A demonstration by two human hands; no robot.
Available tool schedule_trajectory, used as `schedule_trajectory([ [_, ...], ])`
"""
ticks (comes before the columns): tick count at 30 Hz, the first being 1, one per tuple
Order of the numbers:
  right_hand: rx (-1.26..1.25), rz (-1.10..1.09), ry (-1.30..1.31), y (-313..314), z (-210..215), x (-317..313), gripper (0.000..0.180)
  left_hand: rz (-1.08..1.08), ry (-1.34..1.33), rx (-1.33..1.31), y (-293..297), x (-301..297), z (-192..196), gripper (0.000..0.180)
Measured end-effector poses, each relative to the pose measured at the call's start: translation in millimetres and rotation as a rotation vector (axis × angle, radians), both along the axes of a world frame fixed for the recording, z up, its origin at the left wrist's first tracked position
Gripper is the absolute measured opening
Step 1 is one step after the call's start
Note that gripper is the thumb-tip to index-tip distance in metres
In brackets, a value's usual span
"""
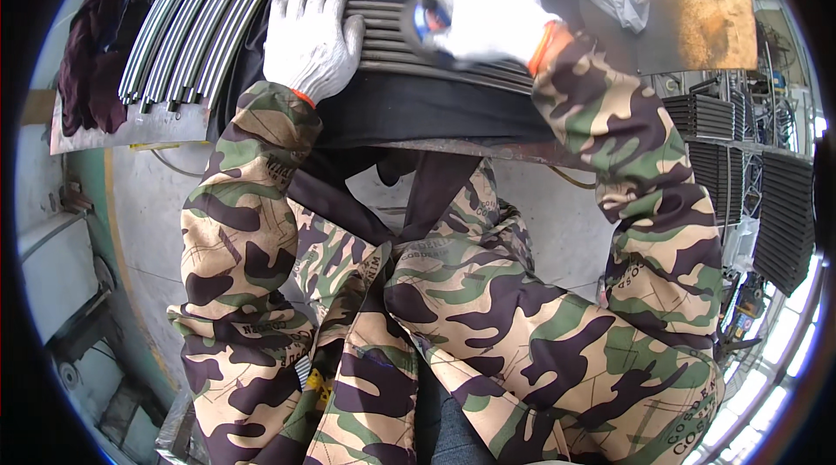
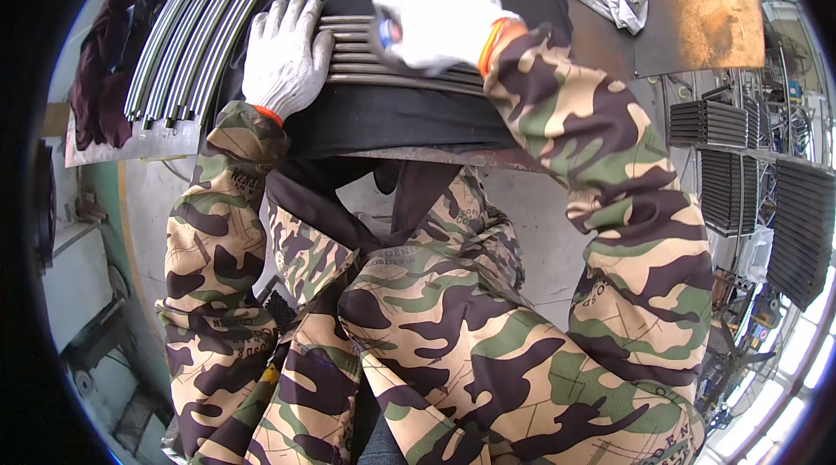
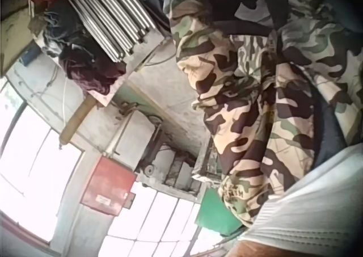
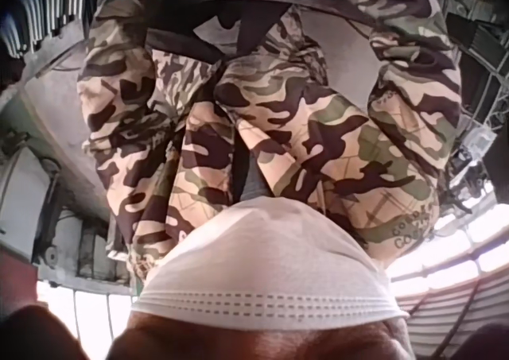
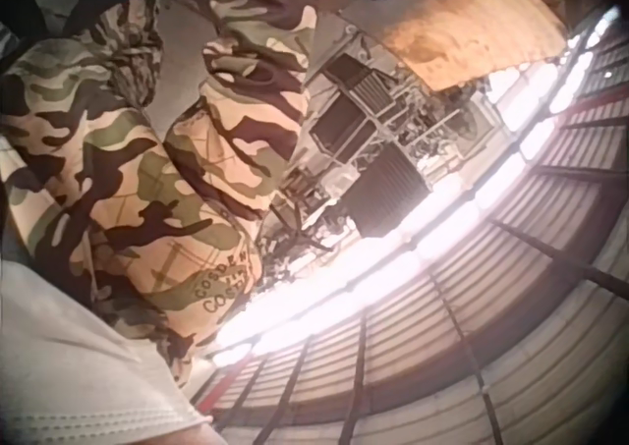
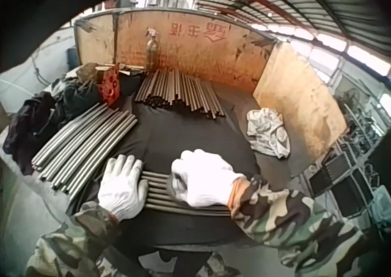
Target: The recorder is sanding several cylindrical metal tubes using a handheld pneumatic orbital sander on a workbench.
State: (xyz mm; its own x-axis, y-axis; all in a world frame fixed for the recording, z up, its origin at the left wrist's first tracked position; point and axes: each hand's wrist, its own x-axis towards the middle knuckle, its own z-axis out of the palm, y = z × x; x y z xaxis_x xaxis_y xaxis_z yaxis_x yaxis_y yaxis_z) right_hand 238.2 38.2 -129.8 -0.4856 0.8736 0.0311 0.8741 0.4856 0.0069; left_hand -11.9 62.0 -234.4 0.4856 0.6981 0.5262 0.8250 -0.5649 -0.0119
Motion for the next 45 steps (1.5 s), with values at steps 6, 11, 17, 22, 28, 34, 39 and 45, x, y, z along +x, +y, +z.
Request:
schedule_trajectory([
  [6,0.017,-0.128,0.003,15.7,-4.7,60.3,0.025,-0.018,0.000,0.041,3.5,2.5,0.6,0.045],
  [11,-0.006,-0.073,0.006,-15.1,-0.7,62.9,0.026,-0.020,0.042,0.000,8.5,-0.1,1.8,0.046],
  [17,0.079,-0.046,0.009,-19.8,-9.0,66.3,0.025,0.007,0.084,-0.031,-7.2,-2.6,2.5,0.050],
  [22,0.014,-0.110,-0.034,-6.3,-0.1,67.4,0.020,-0.095,-0.050,0.053,-3.8,-6.0,3.2,0.040],
  [28,0.043,-0.053,0.034,-19.7,-7.7,56.6,0.020,-0.027,-0.039,0.151,18.0,-1.0,-3.0,0.048],
  [34,0.017,-0.122,-0.028,-9.9,10.4,39.6,0.029,-0.068,0.043,0.146,24.8,1.9,-6.6,0.040],
  [39,0.034,-0.049,0.049,7.9,8.2,21.5,0.029,-0.074,0.060,0.176,26.2,4.7,-3.5,0.039],
  [45,0.013,-0.015,0.002,-0.6,9.2,-0.8,0.031,-0.029,0.036,0.067,19.4,11.6,-6.2,0.044],
])
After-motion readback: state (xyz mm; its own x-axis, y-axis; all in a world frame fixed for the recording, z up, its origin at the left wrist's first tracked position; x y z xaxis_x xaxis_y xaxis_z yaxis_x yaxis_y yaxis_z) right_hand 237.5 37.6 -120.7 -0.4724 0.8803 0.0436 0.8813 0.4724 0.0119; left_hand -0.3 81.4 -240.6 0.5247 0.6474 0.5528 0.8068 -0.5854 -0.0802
